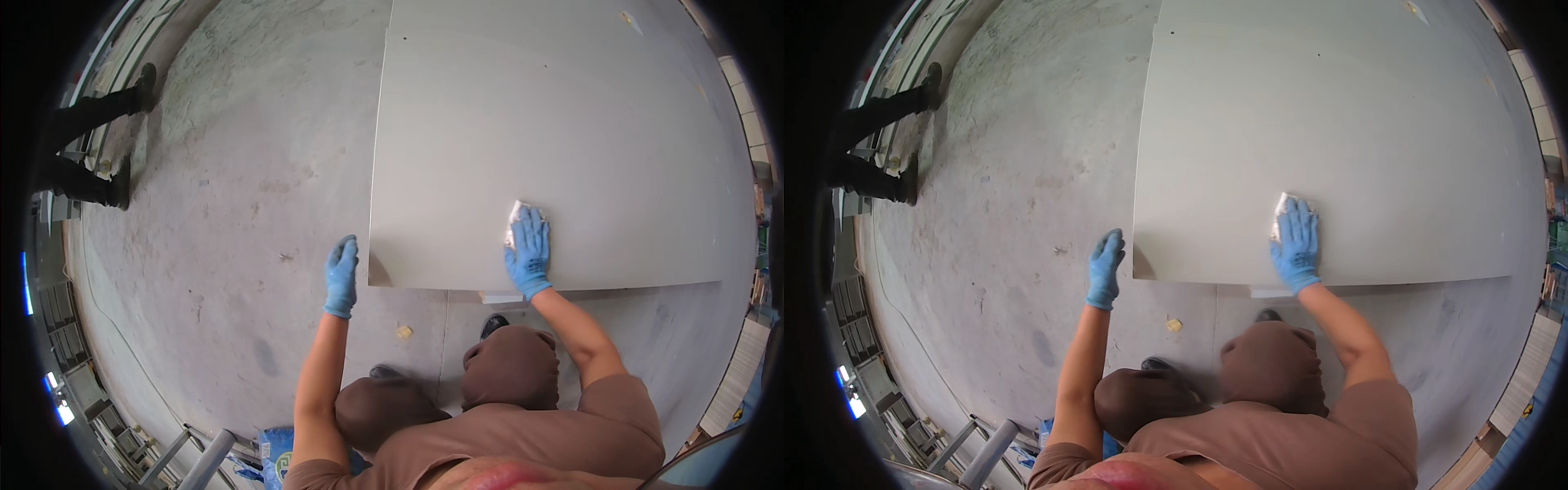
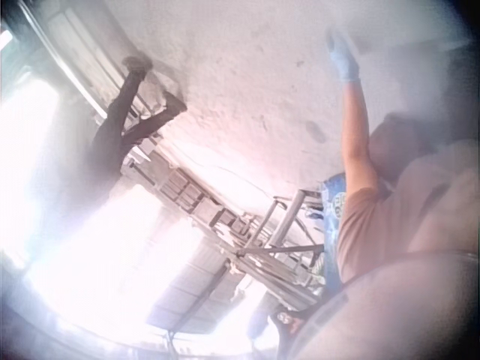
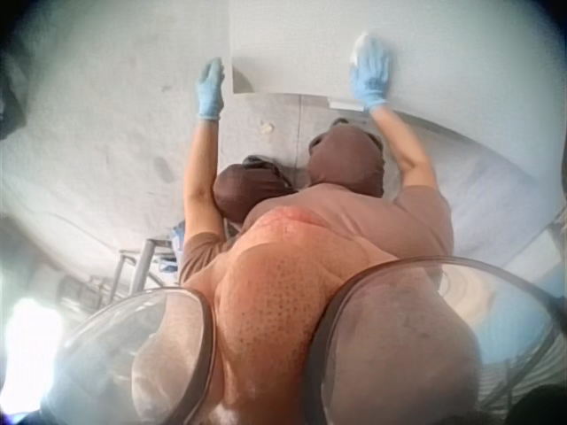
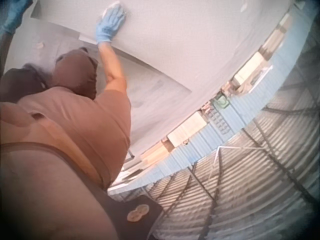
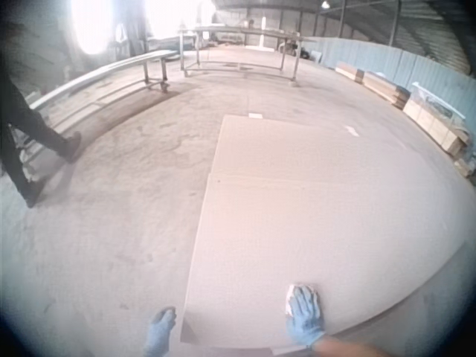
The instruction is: The person wipes large white panels with a cloth, aligns a narrow strip along the panel edge, and continues wiping the surface. The person handles the panels and strip by hand, moving them on the floor and repositioning them for access.
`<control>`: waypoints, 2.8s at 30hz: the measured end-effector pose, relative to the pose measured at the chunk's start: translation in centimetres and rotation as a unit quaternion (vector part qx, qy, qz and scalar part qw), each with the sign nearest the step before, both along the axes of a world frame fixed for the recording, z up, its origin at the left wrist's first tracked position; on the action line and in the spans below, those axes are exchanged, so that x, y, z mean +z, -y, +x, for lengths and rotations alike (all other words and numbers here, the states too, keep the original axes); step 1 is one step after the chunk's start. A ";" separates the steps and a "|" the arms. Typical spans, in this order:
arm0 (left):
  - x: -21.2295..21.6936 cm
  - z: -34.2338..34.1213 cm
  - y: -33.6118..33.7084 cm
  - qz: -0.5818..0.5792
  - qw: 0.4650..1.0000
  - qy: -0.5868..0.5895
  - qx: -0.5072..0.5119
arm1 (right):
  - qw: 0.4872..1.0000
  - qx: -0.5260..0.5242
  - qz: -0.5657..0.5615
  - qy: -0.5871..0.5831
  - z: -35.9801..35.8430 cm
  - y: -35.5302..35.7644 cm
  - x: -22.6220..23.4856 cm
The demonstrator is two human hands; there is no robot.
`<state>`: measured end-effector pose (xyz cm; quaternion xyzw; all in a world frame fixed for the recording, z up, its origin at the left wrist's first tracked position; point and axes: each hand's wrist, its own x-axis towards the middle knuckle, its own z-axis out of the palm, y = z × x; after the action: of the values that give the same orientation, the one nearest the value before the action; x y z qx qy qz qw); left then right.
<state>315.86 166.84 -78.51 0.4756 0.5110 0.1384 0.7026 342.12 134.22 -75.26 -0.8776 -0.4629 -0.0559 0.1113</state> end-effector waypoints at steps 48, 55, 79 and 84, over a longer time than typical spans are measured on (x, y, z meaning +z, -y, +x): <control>63.7 16.9 27.1 0.114 0.676 0.224 -0.693 | 0.287 -0.295 0.159 -0.897 -20.3 -2.6 36.3; 69.4 16.4 28.8 0.206 0.441 0.033 -0.873 | 0.273 -0.232 0.209 -0.910 -18.3 1.9 49.6; 83.9 2.6 59.1 0.489 -0.034 0.435 -0.755 | 0.388 -0.295 0.540 -0.686 -31.1 31.8 66.9; 85.2 -3.9 68.3 0.386 0.115 0.494 -0.770 | 0.365 -0.423 0.591 -0.582 -41.1 45.8 66.8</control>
<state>312.00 98.53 6.71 0.6509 -0.7085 -0.0930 0.2563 301.06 88.46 -8.49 -0.4825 0.2999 0.1699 0.8052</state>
